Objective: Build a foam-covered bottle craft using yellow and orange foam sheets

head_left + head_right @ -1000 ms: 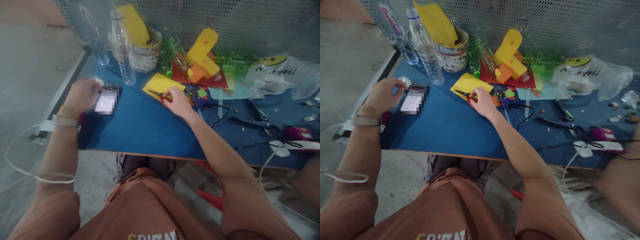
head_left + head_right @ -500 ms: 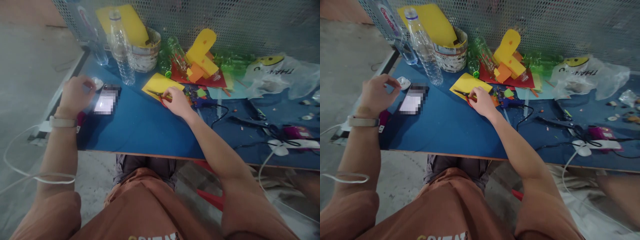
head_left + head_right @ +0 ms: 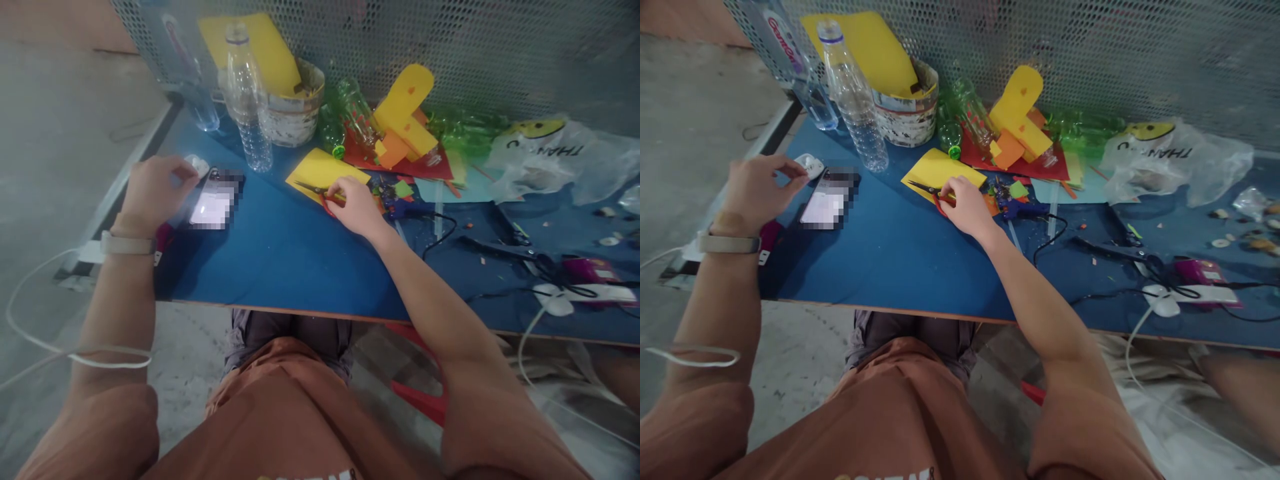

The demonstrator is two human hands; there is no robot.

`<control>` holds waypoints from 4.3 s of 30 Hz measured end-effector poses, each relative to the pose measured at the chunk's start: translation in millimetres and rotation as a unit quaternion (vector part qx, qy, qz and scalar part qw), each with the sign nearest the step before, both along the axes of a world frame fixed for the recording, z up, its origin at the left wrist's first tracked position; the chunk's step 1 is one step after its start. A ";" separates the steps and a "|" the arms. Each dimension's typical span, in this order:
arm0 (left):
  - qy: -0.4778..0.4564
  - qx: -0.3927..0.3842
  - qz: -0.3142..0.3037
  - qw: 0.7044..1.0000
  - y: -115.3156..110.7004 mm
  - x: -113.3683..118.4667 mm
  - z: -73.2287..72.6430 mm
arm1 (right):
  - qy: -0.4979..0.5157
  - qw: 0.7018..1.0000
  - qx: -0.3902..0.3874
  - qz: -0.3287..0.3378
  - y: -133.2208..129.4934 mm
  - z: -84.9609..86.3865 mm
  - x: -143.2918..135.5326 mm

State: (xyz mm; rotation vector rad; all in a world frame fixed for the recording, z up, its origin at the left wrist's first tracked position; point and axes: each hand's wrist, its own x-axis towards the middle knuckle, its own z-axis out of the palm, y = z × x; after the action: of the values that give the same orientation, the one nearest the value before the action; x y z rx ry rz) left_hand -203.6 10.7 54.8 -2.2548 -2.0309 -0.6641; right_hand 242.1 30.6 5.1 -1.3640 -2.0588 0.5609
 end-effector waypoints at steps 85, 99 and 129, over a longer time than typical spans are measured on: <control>0.125 -0.134 -0.187 0.965 73.8 29.9 10.1 | -0.005 1.000 -0.001 0.000 -1.6 2.4 -0.2; 0.089 -0.155 -0.151 0.972 67.1 21.7 16.6 | -0.005 1.000 0.000 -0.003 -1.8 3.0 -0.4; 0.092 -0.192 -0.109 0.971 68.2 2.1 10.2 | -0.007 1.000 -0.004 0.005 -1.2 3.1 -0.1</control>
State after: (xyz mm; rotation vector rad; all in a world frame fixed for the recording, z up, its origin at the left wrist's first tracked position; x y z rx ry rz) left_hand -201.4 78.9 65.0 -2.6564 -1.9800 -0.0570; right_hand 242.0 29.4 8.2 -1.3666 -2.0775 0.5647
